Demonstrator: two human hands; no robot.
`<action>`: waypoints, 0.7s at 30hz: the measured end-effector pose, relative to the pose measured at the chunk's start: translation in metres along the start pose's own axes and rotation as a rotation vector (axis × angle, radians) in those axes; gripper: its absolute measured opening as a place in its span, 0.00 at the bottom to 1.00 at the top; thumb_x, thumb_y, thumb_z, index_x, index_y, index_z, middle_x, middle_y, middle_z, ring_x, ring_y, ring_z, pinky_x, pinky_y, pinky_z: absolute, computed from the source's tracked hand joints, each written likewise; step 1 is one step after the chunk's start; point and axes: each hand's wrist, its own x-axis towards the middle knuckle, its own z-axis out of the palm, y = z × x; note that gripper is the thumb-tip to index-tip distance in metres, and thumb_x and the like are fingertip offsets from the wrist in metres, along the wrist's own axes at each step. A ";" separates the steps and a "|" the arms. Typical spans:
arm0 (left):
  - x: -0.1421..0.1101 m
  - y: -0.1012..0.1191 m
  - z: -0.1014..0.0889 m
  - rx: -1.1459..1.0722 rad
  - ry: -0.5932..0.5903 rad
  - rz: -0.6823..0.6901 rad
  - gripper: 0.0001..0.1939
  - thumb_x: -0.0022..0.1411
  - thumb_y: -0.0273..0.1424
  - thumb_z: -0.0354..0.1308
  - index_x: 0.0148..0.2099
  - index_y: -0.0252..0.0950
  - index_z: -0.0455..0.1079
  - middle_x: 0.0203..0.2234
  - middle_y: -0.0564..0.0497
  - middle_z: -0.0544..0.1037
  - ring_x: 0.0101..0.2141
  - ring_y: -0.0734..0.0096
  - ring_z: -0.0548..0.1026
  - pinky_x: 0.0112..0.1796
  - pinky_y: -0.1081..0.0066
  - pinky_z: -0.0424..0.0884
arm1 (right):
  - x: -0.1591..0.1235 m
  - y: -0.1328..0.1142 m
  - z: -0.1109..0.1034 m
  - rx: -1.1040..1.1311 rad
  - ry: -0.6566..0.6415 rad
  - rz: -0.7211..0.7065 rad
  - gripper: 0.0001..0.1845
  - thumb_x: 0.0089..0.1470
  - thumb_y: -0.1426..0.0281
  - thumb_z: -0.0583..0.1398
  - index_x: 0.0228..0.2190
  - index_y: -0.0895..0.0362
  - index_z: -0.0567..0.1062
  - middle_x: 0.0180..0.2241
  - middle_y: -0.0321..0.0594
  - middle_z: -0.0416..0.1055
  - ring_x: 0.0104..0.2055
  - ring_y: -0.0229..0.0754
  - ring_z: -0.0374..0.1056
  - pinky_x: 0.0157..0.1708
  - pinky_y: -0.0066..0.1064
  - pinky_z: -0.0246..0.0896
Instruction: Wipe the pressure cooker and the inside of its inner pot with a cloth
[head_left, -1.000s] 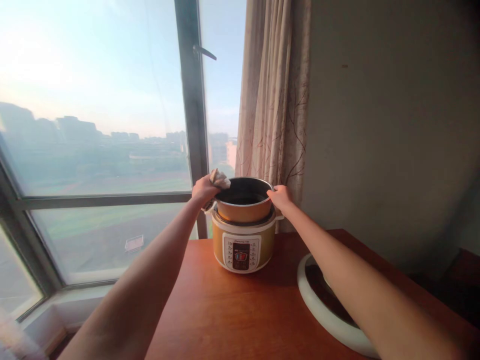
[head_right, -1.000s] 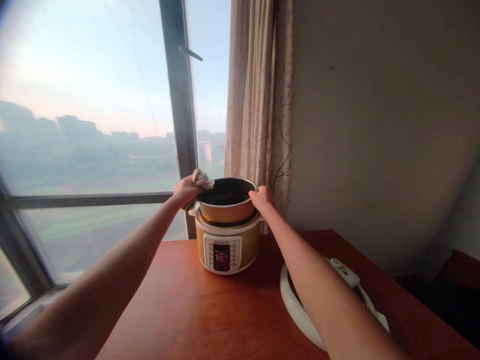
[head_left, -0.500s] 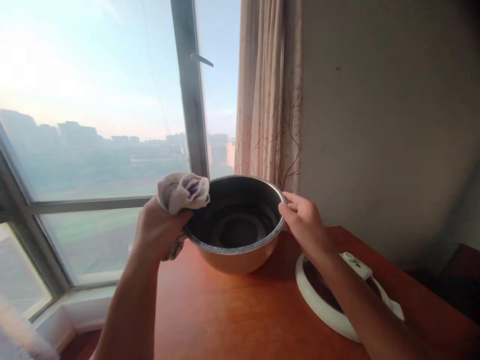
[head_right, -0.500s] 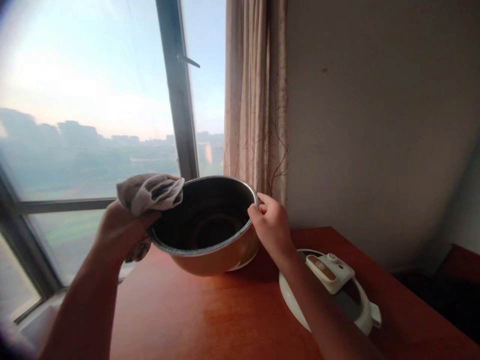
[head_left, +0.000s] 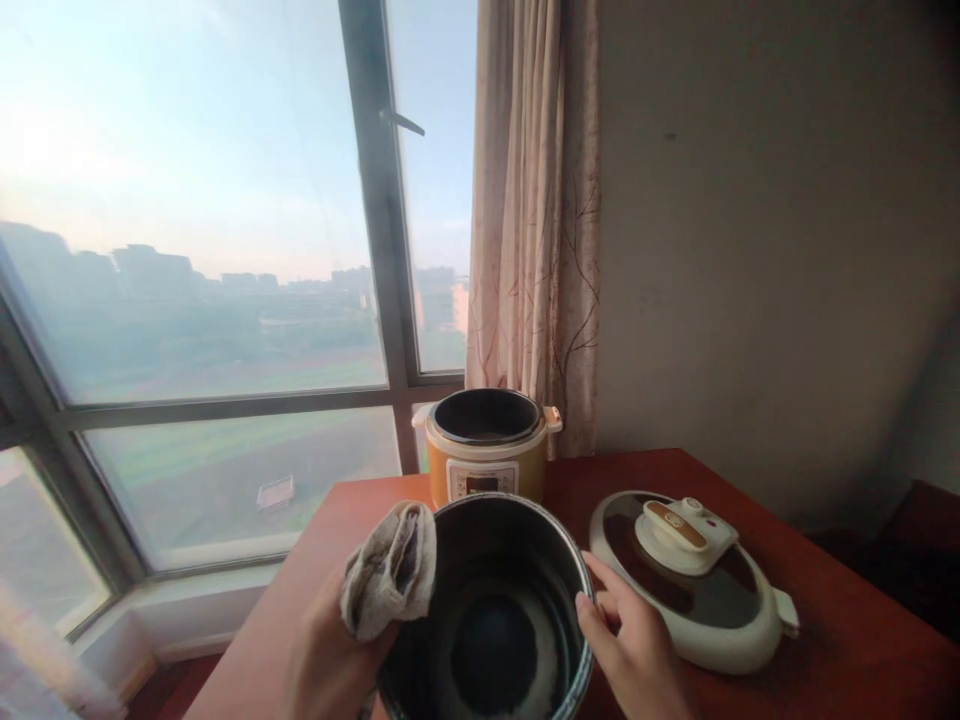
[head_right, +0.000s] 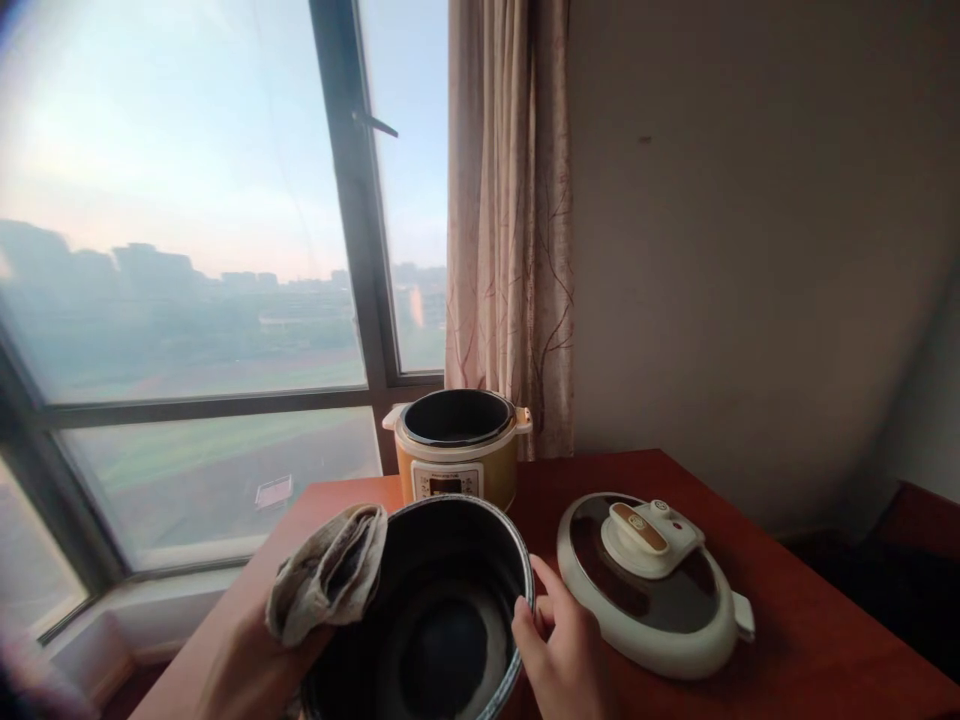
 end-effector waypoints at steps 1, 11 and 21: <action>-0.001 -0.002 0.004 -0.041 -0.024 0.014 0.16 0.54 0.48 0.59 0.44 0.57 0.78 0.37 0.53 0.85 0.45 0.51 0.82 0.46 0.58 0.79 | 0.000 0.008 0.002 0.003 0.019 0.003 0.40 0.50 0.47 0.59 0.55 0.62 0.75 0.17 0.33 0.66 0.22 0.46 0.63 0.26 0.34 0.60; -0.003 -0.018 0.029 -0.118 -0.042 0.011 0.14 0.55 0.37 0.60 0.45 0.53 0.77 0.42 0.55 0.84 0.46 0.56 0.81 0.46 0.62 0.77 | 0.012 0.039 0.002 0.032 -0.003 0.025 0.38 0.54 0.51 0.57 0.57 0.66 0.72 0.20 0.35 0.69 0.26 0.47 0.67 0.28 0.35 0.60; 0.005 -0.027 0.039 -0.038 -0.029 -0.056 0.14 0.55 0.38 0.59 0.46 0.48 0.74 0.44 0.51 0.83 0.46 0.56 0.80 0.46 0.64 0.75 | 0.027 0.025 0.006 -0.032 -0.023 0.017 0.37 0.53 0.54 0.56 0.56 0.67 0.71 0.21 0.35 0.70 0.26 0.46 0.68 0.27 0.34 0.60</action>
